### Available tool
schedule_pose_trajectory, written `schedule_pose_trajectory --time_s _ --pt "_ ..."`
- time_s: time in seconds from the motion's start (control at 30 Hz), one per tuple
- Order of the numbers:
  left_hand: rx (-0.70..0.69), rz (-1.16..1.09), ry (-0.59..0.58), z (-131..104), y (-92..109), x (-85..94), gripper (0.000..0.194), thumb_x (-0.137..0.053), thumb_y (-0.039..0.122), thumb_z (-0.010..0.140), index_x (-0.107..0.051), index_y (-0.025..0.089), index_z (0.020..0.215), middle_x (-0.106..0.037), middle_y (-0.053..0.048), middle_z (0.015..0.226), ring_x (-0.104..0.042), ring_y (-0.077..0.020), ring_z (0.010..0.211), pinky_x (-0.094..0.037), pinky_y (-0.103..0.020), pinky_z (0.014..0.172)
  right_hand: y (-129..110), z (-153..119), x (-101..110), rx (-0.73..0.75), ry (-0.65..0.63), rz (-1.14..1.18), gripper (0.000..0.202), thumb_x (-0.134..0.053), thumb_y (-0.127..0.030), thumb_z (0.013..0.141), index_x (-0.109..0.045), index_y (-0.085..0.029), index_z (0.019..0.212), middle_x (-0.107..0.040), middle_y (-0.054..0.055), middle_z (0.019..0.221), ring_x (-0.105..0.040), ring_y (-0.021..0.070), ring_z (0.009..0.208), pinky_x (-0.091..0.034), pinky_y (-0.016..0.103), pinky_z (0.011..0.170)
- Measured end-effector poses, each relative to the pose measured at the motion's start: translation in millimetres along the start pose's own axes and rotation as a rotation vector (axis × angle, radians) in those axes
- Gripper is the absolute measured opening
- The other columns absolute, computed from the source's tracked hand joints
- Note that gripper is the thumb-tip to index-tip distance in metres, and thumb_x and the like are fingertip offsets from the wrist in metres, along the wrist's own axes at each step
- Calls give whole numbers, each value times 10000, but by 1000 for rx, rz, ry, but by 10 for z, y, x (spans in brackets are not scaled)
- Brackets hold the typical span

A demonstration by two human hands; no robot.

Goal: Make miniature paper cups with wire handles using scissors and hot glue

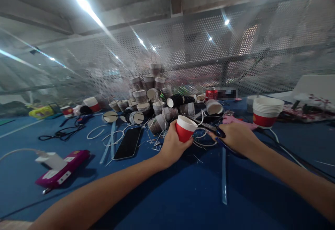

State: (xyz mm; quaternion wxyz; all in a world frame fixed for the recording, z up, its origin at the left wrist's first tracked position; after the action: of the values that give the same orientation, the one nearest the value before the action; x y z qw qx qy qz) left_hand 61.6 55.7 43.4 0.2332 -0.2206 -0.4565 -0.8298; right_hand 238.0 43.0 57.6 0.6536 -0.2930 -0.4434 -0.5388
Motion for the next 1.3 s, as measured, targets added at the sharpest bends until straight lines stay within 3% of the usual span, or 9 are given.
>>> schedule_pose_trajectory --time_s 0.23,0.37,0.57,0.77,0.97,1.1,1.2,1.3 --pt "95 -115 -1 25 -87 39 632 -662 379 663 -370 148 1174 -573 -96 1007 -572 -222 878 -471 -384 777 175 48 82 -79 62 187 417 -376 -482 836 -600 -170 673 -667 92 649 -603 197 567 -376 278 505" --pt "129 -173 25 31 -136 57 589 -649 391 676 -386 150 1145 -576 -80 978 -565 -197 822 -477 -355 731 209 44 85 -103 24 299 357 -437 -496 798 -539 -196 634 -631 62 588 -584 188 547 -353 263 474" --pt "115 -299 12 45 -153 24 599 -655 375 682 -369 161 1164 -570 -76 1002 -548 -179 822 -475 -340 745 126 42 -60 12 28 453 247 -455 -423 799 -529 -188 813 -663 77 741 -605 192 620 -391 271 527" --pt "117 -463 41 71 -174 36 542 -650 400 696 -400 160 1113 -560 -67 981 -540 -160 820 -475 -314 755 140 38 -65 25 4 268 357 -417 -527 790 -483 -179 842 -637 121 855 -606 255 750 -403 316 584" --pt "178 -518 89 74 -218 53 485 -647 400 704 -414 157 1052 -556 -54 953 -534 -143 793 -474 -284 724 198 46 -9 45 0 178 413 -378 -558 799 -467 -167 899 -611 130 896 -595 255 730 -382 318 571" --pt "150 -513 -14 47 -167 -48 589 -661 399 697 -353 176 1147 -562 -64 1005 -550 -153 824 -482 -290 740 62 31 47 118 16 155 394 -416 -552 784 -462 -169 867 -596 118 863 -579 250 748 -367 308 568" --pt "163 -524 -96 11 -157 -136 594 -636 393 724 -310 186 1175 -561 -61 987 -560 -137 748 -493 -272 668 -46 10 114 153 59 148 367 -404 -541 793 -454 -178 820 -580 102 802 -557 229 698 -353 303 560" --pt "136 -543 -107 11 -130 -144 558 -615 380 745 -309 192 1172 -551 -54 990 -562 -127 731 -493 -264 660 -82 -14 174 176 121 156 382 -378 -553 798 -450 -178 822 -570 96 785 -541 219 680 -351 303 564"
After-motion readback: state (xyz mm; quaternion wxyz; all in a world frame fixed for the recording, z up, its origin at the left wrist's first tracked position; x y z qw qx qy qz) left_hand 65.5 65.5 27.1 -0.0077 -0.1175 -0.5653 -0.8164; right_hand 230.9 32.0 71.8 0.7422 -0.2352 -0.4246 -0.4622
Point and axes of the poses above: each hand's wrist, its own z-axis towards the middle knuckle, its own x-axis out of the back of the hand, y = z × x, the point moved 10 cm from there along z, towards the middle knuckle
